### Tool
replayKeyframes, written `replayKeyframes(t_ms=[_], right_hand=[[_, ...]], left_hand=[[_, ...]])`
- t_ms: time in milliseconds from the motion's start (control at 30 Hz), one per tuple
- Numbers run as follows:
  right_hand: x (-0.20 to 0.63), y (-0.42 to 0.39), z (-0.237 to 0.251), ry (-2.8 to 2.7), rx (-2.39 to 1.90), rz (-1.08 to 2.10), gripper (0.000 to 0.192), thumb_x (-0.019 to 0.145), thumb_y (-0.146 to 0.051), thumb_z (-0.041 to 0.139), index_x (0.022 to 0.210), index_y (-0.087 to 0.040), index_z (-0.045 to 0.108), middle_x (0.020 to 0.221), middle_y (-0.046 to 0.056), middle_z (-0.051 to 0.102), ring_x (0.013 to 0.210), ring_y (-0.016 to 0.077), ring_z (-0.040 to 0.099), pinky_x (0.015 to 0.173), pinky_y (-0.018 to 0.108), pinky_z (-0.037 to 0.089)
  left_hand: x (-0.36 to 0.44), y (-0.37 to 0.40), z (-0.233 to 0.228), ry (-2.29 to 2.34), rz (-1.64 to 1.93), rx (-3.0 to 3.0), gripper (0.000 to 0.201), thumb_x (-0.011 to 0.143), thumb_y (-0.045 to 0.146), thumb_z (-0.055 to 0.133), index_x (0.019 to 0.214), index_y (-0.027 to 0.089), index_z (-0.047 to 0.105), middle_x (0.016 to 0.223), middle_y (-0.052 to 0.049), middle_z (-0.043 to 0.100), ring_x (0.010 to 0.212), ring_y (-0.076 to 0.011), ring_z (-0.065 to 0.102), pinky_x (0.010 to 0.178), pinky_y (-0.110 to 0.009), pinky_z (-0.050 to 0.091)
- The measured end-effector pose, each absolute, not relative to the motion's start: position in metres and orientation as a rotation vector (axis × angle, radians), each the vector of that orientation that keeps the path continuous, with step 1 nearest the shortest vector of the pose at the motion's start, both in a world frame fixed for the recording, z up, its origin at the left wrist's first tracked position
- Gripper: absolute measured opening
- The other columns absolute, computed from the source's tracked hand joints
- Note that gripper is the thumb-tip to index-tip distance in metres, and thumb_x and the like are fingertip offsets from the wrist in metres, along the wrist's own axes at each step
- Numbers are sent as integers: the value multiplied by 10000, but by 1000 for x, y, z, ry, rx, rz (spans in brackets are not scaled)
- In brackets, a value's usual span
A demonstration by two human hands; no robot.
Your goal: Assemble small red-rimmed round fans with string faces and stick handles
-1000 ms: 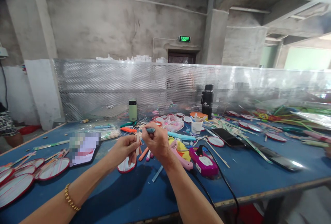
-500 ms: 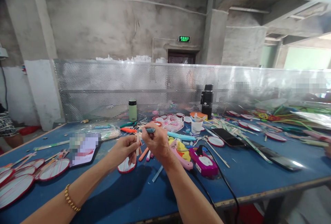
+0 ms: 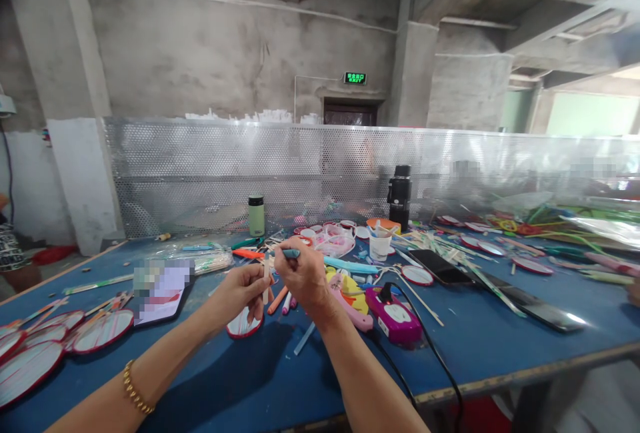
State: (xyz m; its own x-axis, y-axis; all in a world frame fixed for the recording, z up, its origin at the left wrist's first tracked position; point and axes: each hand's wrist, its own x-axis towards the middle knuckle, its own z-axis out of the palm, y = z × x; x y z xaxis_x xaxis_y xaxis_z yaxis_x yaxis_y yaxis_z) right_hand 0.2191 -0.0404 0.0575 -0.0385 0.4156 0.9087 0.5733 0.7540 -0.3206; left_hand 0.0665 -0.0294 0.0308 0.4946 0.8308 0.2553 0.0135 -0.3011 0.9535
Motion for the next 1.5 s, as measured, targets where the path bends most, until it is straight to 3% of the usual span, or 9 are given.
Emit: replayKeyframes(t_ms=[500,1500], right_hand=[[219,-42,58,-1664,-824,-132,177,849,-230,510,711,-168,602,630,1,573,515,87,445,508,214,368],[220,-40,58,-1674,-814,-168,182,846,-221,504,699,-167,596,649,8,587,548,91,482,539,208,386]], left_hand=[[67,-31,30,721,966,1668,298,790,443,566,713,180,451,461,15,574,331,-109,531,313,-176,344],[68,-26,25,707,958,1734,307,795,446,560,693,178,451,514,11,592,356,-110,564,312,-163,353]])
